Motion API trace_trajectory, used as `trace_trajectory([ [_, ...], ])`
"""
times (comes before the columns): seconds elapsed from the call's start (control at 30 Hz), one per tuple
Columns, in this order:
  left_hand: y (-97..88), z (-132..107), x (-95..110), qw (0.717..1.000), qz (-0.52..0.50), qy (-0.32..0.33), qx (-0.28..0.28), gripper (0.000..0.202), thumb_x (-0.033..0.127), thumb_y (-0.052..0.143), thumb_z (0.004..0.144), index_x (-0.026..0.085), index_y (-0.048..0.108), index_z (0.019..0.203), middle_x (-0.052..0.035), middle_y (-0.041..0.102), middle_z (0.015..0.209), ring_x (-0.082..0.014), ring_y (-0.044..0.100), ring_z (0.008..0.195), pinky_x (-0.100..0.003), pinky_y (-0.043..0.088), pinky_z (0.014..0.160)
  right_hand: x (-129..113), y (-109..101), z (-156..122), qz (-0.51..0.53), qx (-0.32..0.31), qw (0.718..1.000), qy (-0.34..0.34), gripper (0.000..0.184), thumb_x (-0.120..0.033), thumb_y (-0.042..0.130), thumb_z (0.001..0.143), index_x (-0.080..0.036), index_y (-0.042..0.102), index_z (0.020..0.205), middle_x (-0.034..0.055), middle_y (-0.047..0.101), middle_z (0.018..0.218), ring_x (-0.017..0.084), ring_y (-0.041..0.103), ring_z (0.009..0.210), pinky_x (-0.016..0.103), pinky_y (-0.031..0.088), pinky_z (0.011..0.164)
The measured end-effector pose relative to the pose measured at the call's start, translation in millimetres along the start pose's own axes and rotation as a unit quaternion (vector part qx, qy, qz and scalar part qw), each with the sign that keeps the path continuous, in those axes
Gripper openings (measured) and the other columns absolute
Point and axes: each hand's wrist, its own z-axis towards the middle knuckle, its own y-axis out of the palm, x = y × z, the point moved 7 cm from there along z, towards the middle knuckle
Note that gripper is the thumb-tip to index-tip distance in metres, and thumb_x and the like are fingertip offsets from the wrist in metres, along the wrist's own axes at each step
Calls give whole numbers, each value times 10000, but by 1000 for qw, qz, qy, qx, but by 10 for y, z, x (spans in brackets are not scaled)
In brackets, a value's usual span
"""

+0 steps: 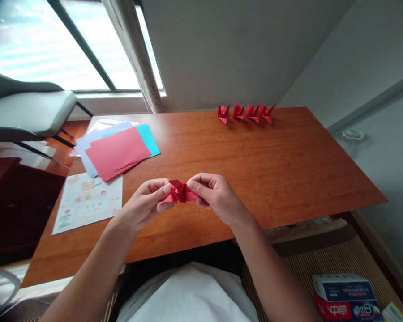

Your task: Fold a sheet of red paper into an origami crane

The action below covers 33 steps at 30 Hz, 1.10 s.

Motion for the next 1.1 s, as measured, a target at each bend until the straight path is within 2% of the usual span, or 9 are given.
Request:
trace_trajectory([
  [0.17,6,1,-34,997,6,-50,-55,369,451,747,830,158,603,658,32,434,523,-69,278,485,-244,149,470,27,12,-4,10,-58,997,58,285,-435,763,825,-163,691,779,-53,511,570,48,345,458,196,239,421],
  [0.3,17,4,-42,996,4,-57,-65,368,452,751,825,158,603,659,34,425,522,-70,280,487,-240,145,467,29,21,-3,21,-71,995,73,290,-430,774,815,-154,692,781,-53,501,560,49,334,461,194,227,420],
  [0.4,14,8,-20,999,-3,-32,-39,360,441,732,849,153,612,669,36,421,524,-70,288,496,-240,159,478,19,0,4,24,-48,997,55,290,-433,760,827,-159,683,773,-54,493,563,51,338,468,194,227,424],
  [0.53,-6,0,-19,1000,-21,10,18,354,426,706,880,150,601,684,35,438,542,-68,311,516,-231,191,507,11,-50,5,27,18,999,13,272,-428,739,849,-170,678,789,-47,506,589,58,366,488,195,259,436],
  [0.73,18,-34,-13,990,-31,81,108,340,403,703,889,157,594,681,37,455,535,-74,341,530,-224,231,523,62,-82,-18,27,99,994,-35,260,-440,738,848,-189,686,803,-39,533,577,75,399,489,208,305,447],
  [0.83,25,-51,6,986,-22,103,130,350,400,695,897,155,592,669,39,451,532,-74,348,535,-221,245,529,75,-110,-27,22,119,991,-49,251,-435,737,854,-191,693,817,-34,550,589,77,418,496,209,314,452],
  [0.93,23,-41,-16,992,-22,80,98,353,398,687,904,150,582,676,40,454,540,-68,346,530,-218,235,525,49,-126,-28,8,95,994,-45,257,-432,728,864,-185,688,808,-38,534,589,73,411,499,208,305,455],
  [1.1,39,-8,-79,999,-37,14,-3,361,404,702,893,129,586,688,44,434,551,-55,311,525,-210,208,512,7,-82,-25,3,-2,1000,7,276,-423,750,848,-166,673,780,-36,533,612,60,384,497,205,254,444],
])
